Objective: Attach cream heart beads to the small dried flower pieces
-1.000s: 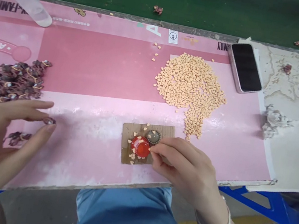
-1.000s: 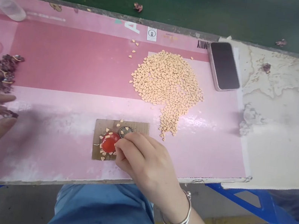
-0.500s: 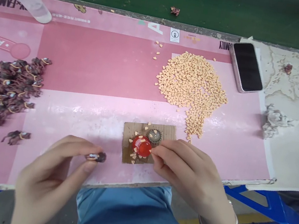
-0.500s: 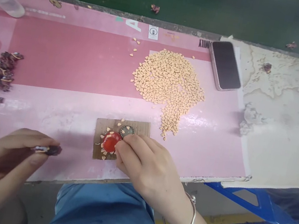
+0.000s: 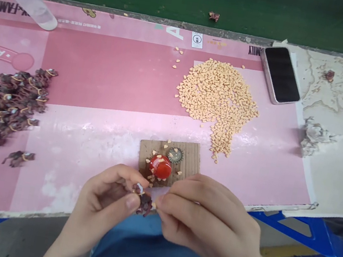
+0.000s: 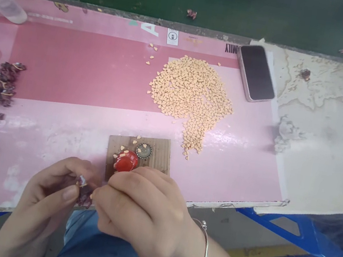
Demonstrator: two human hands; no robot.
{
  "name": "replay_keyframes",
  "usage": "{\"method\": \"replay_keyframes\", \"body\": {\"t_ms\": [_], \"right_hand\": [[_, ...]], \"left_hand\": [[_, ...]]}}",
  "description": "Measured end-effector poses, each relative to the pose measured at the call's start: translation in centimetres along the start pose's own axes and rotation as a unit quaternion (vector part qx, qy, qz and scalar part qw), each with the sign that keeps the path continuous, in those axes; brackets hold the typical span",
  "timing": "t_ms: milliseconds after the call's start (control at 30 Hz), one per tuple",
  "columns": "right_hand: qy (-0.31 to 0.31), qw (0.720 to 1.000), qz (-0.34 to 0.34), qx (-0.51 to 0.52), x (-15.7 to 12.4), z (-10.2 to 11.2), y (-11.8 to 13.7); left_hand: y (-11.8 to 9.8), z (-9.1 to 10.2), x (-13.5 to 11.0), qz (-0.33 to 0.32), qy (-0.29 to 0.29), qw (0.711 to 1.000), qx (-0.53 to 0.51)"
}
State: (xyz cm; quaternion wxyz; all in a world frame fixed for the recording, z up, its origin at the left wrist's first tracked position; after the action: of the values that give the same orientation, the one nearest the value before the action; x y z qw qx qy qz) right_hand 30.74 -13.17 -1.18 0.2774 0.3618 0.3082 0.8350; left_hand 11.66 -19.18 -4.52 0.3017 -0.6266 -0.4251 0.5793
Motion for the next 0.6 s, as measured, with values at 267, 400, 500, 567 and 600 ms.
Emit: {"method": "replay_keyframes", "body": {"t_ms": [267, 400, 500, 567, 600], "right_hand": [[-0.031, 0.997, 0.028, -0.07, -1.6, -0.9, 0.5], [-0.014, 0.994, 0.009, -0.108, -1.7, -1.3, 0.9], [-0.013, 0.998, 0.041, -0.054, -1.3, -1.6, 0.5], [-0.031, 0.998, 0.048, -0.004, -1.3, -1.5, -0.6], [-0.051, 0.998, 0.036, 0.004, -1.6, -1.2, -1.3]], "left_hand": [[1.1, -0.9, -0.1, -0.004, -0.075, 0.997, -0.016], [0.1, -1.4, -0.1, -0.05, -0.109, 0.99, 0.07], [-1.6, 0.0, -0.3, -0.107, -0.147, 0.956, 0.231], [-2.8, 1.9, 0.6, -0.15, -0.156, 0.913, 0.345], [-3.4, 2.9, 1.6, -0.172, -0.149, 0.889, 0.397]]}}
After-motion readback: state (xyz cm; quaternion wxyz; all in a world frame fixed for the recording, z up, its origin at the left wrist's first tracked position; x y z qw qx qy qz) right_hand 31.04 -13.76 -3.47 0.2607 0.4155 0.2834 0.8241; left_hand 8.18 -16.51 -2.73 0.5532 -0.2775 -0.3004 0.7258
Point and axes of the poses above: each hand's wrist, its own x-axis towards the middle knuckle, its own z-axis out of the back of the hand, y = z × x, the point moved 1 cm from there along x, towards the middle knuckle, and after that the axes turned 13 degrees about x, right-handed, at the moved point
